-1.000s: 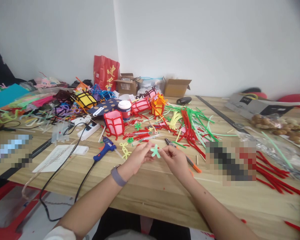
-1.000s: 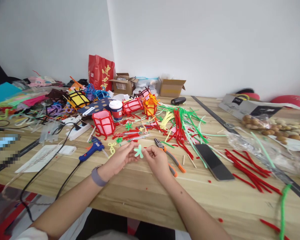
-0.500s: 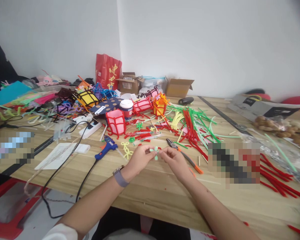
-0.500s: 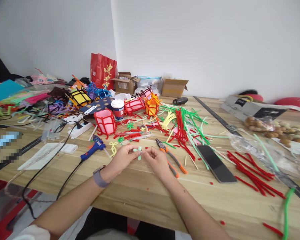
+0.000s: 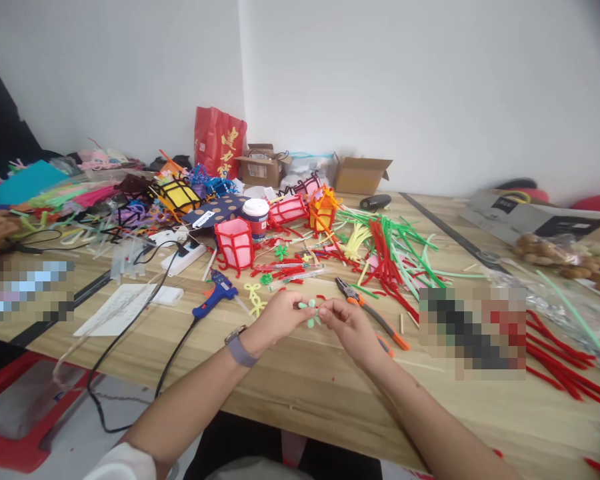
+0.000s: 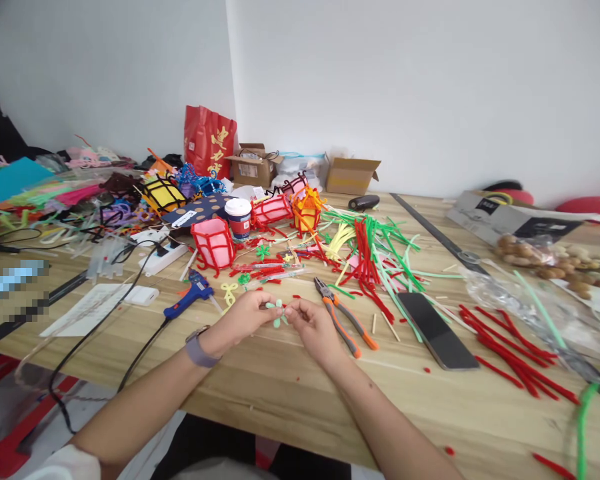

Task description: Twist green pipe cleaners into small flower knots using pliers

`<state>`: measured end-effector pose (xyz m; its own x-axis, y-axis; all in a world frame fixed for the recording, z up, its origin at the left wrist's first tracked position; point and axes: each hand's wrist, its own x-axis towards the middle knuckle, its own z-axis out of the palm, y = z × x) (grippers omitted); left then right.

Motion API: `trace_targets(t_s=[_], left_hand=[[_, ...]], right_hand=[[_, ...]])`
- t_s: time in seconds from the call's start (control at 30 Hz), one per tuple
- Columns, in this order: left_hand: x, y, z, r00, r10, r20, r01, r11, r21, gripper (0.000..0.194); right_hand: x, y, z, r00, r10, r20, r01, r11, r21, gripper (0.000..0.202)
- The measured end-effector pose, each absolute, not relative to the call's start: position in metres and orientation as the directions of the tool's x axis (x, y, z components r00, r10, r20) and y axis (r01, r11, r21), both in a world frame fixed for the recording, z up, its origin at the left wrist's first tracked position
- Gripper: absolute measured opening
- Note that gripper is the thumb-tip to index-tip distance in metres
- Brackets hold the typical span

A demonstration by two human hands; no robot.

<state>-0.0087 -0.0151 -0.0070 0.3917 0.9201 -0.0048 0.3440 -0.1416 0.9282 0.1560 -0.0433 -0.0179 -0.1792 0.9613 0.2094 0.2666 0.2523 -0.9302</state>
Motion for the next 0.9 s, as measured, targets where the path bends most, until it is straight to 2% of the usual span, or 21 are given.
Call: trace_targets(t_s=[0.13,0.27,0.37,0.5,0.73,0.9], left_hand=[[-0.010,-0.011,-0.005,0.405,0.914,-0.012,0.316,-0.128,0.940,0.025],[-0.013,-0.007,-0.007,0.434,0.898,-0.065,0.247,-0.050,0.968,0.028],[-0.014,-0.006,-0.009,0.446,0.889,-0.104,0.243,-0.009,0.970,0.029],[-0.015,-0.005,-0.012,0.481,0.868,-0.122,0.286,-0.024,0.958,0.030],[-0.018,-0.003,-0.015,0.506,0.854,-0.122,0.334,-0.063,0.941,0.025],[-0.018,-0.002,-0.014,0.488,0.867,-0.103,0.350,-0.086,0.933,0.024]], right_hand=[[0.158,-0.040,-0.020,-0.196,0.965,0.176,0.284,0.227,-0.931,0.039],[0.164,-0.036,-0.018,-0.200,0.965,0.172,0.420,0.243,-0.875,0.043],[0.167,-0.037,-0.013,-0.296,0.941,0.164,0.490,0.297,-0.819,0.044],[0.164,-0.041,-0.010,-0.391,0.903,0.181,0.492,0.371,-0.787,0.040],[0.157,-0.045,-0.015,-0.407,0.877,0.256,0.506,0.450,-0.736,0.037],[0.154,-0.046,-0.017,-0.386,0.886,0.257,0.505,0.436,-0.745,0.036]])
